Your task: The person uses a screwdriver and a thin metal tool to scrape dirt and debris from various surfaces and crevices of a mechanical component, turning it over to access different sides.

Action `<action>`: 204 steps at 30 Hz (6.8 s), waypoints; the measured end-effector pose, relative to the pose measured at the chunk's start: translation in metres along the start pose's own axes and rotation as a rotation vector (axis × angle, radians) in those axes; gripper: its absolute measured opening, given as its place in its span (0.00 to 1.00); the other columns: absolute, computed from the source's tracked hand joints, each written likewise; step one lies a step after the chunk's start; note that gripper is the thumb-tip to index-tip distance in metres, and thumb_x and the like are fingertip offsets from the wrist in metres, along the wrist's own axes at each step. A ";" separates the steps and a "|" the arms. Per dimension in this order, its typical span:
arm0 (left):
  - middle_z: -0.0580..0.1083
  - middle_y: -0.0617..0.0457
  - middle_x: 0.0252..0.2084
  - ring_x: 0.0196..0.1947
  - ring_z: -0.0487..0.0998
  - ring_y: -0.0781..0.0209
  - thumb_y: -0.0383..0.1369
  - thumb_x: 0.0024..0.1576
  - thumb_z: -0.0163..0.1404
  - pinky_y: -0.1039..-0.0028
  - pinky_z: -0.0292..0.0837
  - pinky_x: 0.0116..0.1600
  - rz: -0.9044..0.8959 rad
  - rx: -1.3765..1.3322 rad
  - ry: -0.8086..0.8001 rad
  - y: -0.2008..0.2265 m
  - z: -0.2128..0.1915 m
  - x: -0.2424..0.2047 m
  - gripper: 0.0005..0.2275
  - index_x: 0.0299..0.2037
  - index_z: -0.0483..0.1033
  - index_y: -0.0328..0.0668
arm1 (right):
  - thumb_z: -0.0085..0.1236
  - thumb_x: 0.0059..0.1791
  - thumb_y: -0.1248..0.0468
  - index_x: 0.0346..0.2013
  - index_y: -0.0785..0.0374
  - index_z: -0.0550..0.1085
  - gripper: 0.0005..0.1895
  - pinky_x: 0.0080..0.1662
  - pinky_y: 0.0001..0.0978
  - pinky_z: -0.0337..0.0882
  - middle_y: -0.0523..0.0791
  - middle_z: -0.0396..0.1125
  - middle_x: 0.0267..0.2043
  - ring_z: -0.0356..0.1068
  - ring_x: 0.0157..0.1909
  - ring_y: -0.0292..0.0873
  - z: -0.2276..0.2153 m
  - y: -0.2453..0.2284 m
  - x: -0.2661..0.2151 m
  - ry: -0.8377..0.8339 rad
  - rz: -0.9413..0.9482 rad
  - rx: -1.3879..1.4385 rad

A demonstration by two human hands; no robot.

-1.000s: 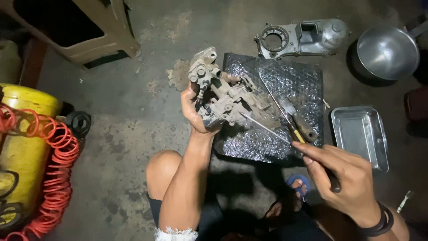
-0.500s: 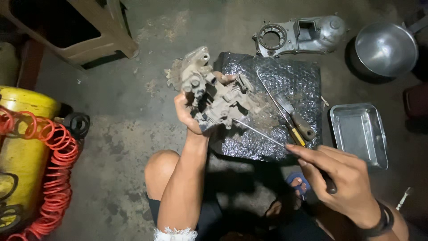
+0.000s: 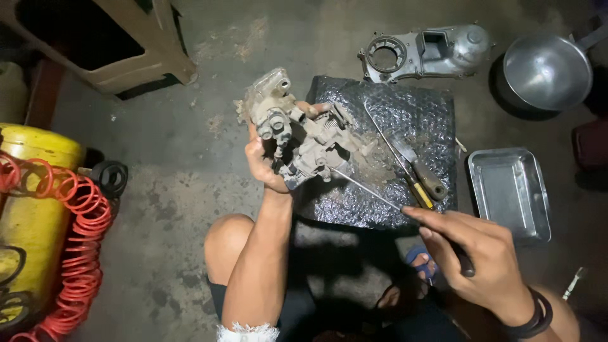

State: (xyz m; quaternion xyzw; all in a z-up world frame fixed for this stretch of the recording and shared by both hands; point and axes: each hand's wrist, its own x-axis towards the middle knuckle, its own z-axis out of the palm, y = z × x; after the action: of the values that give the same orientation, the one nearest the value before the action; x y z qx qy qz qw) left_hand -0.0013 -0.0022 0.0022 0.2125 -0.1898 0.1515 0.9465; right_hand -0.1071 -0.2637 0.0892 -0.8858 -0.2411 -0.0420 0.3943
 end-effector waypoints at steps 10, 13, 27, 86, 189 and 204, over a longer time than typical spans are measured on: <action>0.72 0.36 0.49 0.57 0.72 0.33 0.43 0.61 0.39 0.42 0.60 0.67 0.012 -0.040 0.018 0.001 0.001 0.009 0.22 0.62 0.69 0.39 | 0.52 0.52 0.70 0.50 0.63 0.79 0.14 0.31 0.27 0.64 0.43 0.74 0.31 0.62 0.21 0.37 0.006 0.002 0.002 0.078 -0.041 -0.075; 0.73 0.37 0.49 0.57 0.73 0.36 0.44 0.61 0.39 0.46 0.60 0.67 0.014 -0.058 0.030 -0.001 0.002 0.013 0.22 0.59 0.70 0.37 | 0.53 0.51 0.71 0.53 0.61 0.78 0.16 0.29 0.27 0.63 0.39 0.73 0.25 0.62 0.20 0.35 0.012 0.006 0.004 0.009 -0.088 0.008; 0.78 0.44 0.45 0.49 0.77 0.50 0.41 0.61 0.44 0.63 0.70 0.57 0.125 -0.021 0.360 -0.008 0.014 0.011 0.17 0.47 0.77 0.36 | 0.49 0.56 0.64 0.53 0.63 0.78 0.15 0.31 0.34 0.61 0.44 0.67 0.25 0.61 0.22 0.39 0.015 -0.008 0.009 0.109 -0.119 -0.152; 0.67 0.48 0.32 0.37 0.73 0.52 0.40 0.52 0.64 0.38 0.79 0.44 -0.552 0.610 1.002 -0.057 0.002 -0.019 0.17 0.31 0.66 0.43 | 0.53 0.49 0.39 0.70 0.62 0.68 0.42 0.49 0.56 0.71 0.52 0.70 0.40 0.70 0.45 0.58 0.046 0.107 0.033 -0.201 0.269 -0.752; 0.71 0.55 0.40 0.44 0.72 0.49 0.46 0.53 0.56 0.49 0.76 0.45 -0.497 2.156 -0.297 -0.028 -0.023 -0.015 0.16 0.48 0.77 0.52 | 0.49 0.53 0.63 0.62 0.43 0.76 0.23 0.38 0.50 0.74 0.49 0.70 0.31 0.74 0.37 0.58 0.103 0.099 0.056 -0.009 0.115 -0.334; 0.71 0.54 0.37 0.41 0.73 0.48 0.45 0.51 0.58 0.52 0.75 0.42 -0.444 2.113 -0.304 -0.026 -0.025 -0.012 0.14 0.43 0.76 0.51 | 0.51 0.54 0.57 0.64 0.41 0.74 0.22 0.41 0.50 0.77 0.47 0.76 0.37 0.77 0.40 0.54 0.114 0.086 0.063 -0.009 0.165 -0.448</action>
State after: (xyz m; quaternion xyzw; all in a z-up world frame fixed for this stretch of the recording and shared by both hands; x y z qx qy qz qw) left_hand 0.0049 -0.0152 -0.0331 0.9646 -0.0363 0.0359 0.2588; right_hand -0.0247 -0.2063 -0.0307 -0.9680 -0.1544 -0.0581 0.1889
